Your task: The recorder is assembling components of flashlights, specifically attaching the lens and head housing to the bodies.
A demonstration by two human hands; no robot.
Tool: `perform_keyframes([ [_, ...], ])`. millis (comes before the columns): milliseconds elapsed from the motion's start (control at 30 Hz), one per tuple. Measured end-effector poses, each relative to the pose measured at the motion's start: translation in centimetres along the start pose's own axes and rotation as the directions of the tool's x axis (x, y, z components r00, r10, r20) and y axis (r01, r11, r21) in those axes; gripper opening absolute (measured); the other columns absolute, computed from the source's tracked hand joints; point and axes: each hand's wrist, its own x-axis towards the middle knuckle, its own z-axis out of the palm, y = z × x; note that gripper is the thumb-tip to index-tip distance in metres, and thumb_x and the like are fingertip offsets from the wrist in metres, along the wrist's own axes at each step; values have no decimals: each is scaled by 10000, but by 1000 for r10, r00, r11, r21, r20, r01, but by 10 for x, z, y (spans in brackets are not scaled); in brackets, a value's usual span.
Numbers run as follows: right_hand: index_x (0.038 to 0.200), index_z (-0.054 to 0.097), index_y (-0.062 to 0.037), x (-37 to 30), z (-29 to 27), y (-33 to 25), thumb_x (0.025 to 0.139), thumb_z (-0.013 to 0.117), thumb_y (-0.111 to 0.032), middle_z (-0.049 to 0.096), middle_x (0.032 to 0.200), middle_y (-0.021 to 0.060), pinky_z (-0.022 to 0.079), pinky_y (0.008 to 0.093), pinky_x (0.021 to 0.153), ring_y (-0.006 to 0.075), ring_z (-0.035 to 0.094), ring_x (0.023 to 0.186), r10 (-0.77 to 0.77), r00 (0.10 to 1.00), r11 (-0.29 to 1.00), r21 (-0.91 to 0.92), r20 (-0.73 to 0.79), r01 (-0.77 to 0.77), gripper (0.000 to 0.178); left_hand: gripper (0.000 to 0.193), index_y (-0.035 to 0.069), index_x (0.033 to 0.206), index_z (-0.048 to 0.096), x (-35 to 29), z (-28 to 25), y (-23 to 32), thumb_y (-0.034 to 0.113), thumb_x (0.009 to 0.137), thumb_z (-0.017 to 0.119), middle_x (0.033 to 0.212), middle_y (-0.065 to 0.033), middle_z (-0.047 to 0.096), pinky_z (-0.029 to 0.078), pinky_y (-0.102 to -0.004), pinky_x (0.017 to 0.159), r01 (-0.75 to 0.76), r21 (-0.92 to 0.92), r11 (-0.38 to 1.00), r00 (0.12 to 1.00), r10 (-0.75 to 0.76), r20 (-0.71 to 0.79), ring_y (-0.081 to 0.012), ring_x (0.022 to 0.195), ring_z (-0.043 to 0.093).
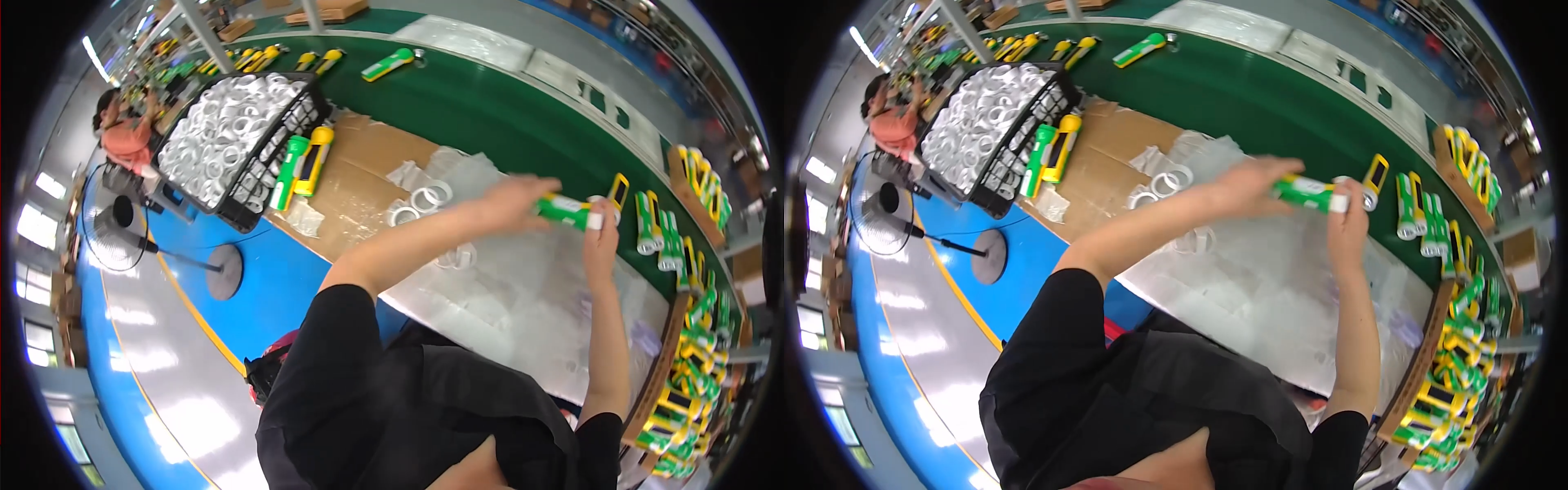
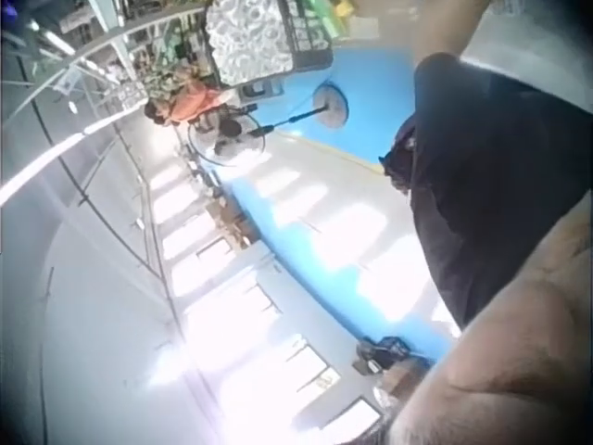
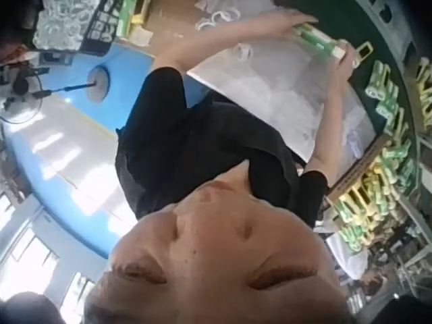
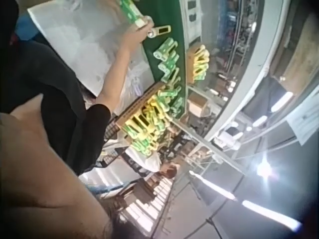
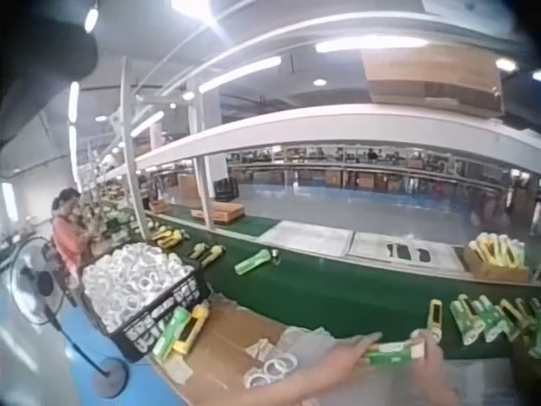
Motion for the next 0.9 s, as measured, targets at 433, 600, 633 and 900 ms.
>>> perform_keyframes([
  [433,1222,544,-76,78,41,94,875,670,-394,563,1234,172,514,465,852,391,608,1027,-4,999,427,-903,52,49,487,616,134,1422,409,-248,-216,-116,283,881,666,1015,-199,631,515,-479,775,851,504,151,510,-467,-722,-398,912,625],
  [600,1089,613,-15,36,57,6,965,550,-159,663,995,106,497,314,794,207,647,899,-95,979,994,-44,179,105,200,490,81,1336,517,-199,-205,-85,271,905,652,997,-212,630,499,-459,751,680,557,476,706,-221,-673,-384,891,620],
  [633,1062,621,-25,23,62,-11,968,516,-113,667,1029,69,486,266,793,131,630,909,-89,948,968,251,306,10,167,498,80,1337,521,-180,-194,-68,262,897,665,981,-199,629,495,-442,740,634,503,588,712,-188,-677,-361,877,623],
  [900,1236,548,9,-56,44,-119,964,621,-200,648,1088,77,494,297,892,146,619,1049,252,892,638,628,376,-445,350,590,32,1360,482,-102,-28,73,53,832,745,1023,-98,672,508,-280,778,190,-63,980,910,-200,-364,-158,890,644],
])
